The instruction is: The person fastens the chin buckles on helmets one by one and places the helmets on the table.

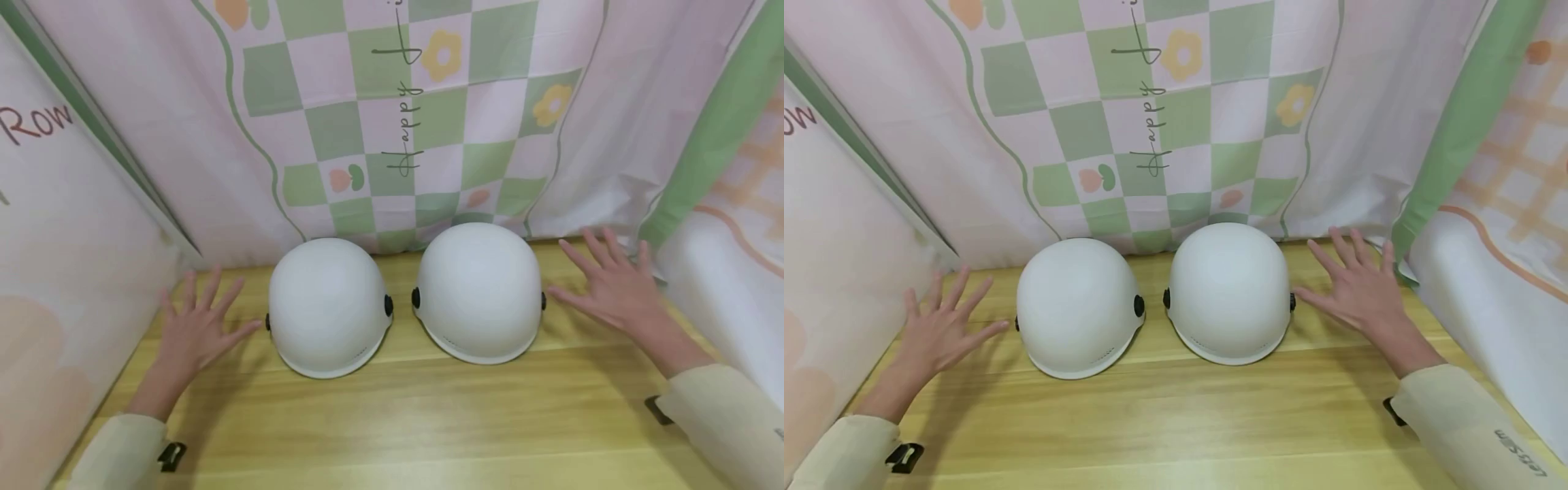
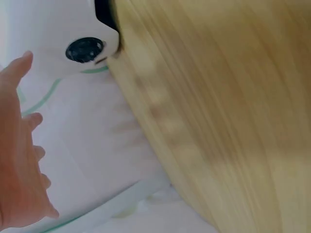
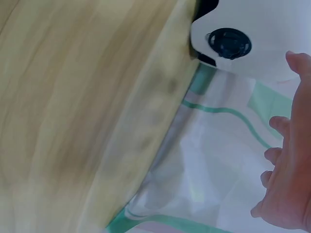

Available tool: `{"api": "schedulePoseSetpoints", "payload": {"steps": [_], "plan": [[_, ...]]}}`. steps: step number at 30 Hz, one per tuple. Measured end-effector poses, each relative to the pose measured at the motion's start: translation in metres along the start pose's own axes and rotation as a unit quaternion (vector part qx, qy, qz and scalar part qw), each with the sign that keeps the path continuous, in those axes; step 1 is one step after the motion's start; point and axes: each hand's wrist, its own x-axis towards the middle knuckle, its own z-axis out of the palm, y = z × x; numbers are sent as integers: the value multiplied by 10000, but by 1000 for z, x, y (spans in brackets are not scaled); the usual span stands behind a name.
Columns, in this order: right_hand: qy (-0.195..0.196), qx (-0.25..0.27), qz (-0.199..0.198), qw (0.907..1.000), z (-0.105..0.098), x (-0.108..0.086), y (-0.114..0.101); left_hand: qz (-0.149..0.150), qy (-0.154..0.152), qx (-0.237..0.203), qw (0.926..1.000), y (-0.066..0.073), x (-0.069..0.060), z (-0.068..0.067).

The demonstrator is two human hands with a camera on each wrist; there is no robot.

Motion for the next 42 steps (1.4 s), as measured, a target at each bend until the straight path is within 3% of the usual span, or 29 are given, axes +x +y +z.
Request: {"api": "schedulePoseSetpoints", "payload": {"steps": [15, 26, 33, 38, 42], "plan": [[366, -49, -431, 9984, -17, 6, -28, 219, 304, -444, 9983, 19, 7, -8], [365, -172, -601, 9974, -26, 10, -50, 372, 86, -1043, 9938, 38, 13, -14], [397, 241, -676, 9966, -30, 11, -64, 441, 47, -1374, 9895, 48, 16, -15], [735, 522, -868, 9921, -34, 12, -76, 541, 216, -1547, 9863, 56, 18, -18], [1050, 717, -1053, 9863, -35, 15, -82, 853, 686, -1618, 9807, 65, 21, -20]]}}
